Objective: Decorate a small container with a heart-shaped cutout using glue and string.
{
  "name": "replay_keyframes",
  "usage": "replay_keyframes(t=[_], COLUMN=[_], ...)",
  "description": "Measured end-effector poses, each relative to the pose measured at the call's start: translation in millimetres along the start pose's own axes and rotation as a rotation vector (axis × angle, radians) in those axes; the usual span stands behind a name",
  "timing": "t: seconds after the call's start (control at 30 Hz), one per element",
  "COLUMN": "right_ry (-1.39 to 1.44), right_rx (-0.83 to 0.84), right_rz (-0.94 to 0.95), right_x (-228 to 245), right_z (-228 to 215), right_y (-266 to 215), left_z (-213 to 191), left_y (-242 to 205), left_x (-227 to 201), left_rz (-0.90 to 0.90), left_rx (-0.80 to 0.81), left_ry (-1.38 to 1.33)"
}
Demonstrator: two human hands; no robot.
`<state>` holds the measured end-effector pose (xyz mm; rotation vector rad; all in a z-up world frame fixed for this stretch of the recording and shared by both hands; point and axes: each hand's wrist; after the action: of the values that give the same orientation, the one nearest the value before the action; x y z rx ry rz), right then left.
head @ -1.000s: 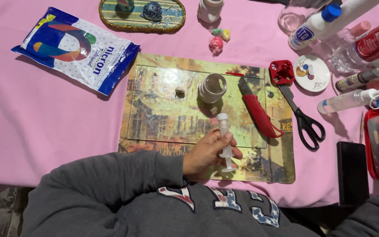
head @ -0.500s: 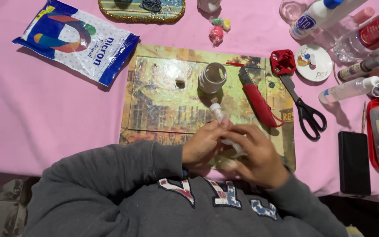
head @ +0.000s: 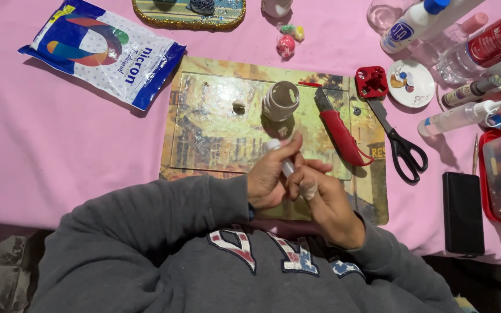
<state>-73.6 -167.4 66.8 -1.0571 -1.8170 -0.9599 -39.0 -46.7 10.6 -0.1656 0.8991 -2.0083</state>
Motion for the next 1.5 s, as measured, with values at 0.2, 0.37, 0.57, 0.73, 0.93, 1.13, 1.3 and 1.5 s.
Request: replay_keyframes(t=[0.2, 0.37, 0.57, 0.73, 0.93, 1.13, 1.3, 1.5], right_ry=[0.42, 0.536, 0.48, 0.43, 0.475, 0.389, 0.392, 0.559], right_rx=[-0.308, -0.373, -0.443, -0.542, -0.547, -0.562, -0.532, -0.433], right_rz=[0.09, 0.084, -0.012, -0.043, -0.039, -0.052, -0.032, 0.005], right_x=[16.0, -2.9, -22.1, -32.2, -40.7, -26.4, -46.1, -12.2], right_z=[10.5, 5.7, 30.5, 39.6, 41.3, 40.1, 39.5, 23.3], right_y=[21.4, 15.6, 13.7, 11.3, 3.3, 7.1, -1.2, 19.8], left_z=[13.2, 12.3, 5.3, -6.3, -18.9, -13.8, -17.2, 5.1], left_y=[7.7, 9.0, 15.4, 31.7, 43.9, 39.1, 43.2, 14.5], left_x=[-4.0, -8.5, 8.4, 18.8, 30.7, 31.1, 33.6, 12.1], left_rz=[0.048, 0.011, 0.036, 0.002, -0.032, -0.001, -0.003, -0.011], left_rx=[0.01, 0.046, -0.125, -0.19, -0.244, -0.272, -0.277, -0.166], left_ry=[-0.062, -0.079, -0.125, -0.17, -0.17, -0.176, -0.185, -0.261])
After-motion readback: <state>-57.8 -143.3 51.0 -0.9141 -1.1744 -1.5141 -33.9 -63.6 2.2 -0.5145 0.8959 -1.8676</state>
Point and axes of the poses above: each hand's wrist, its own y-axis towards the middle knuckle, its own z-axis out of the palm, x = y × z, and after that the axes turned 15 degrees about -x, right-handed
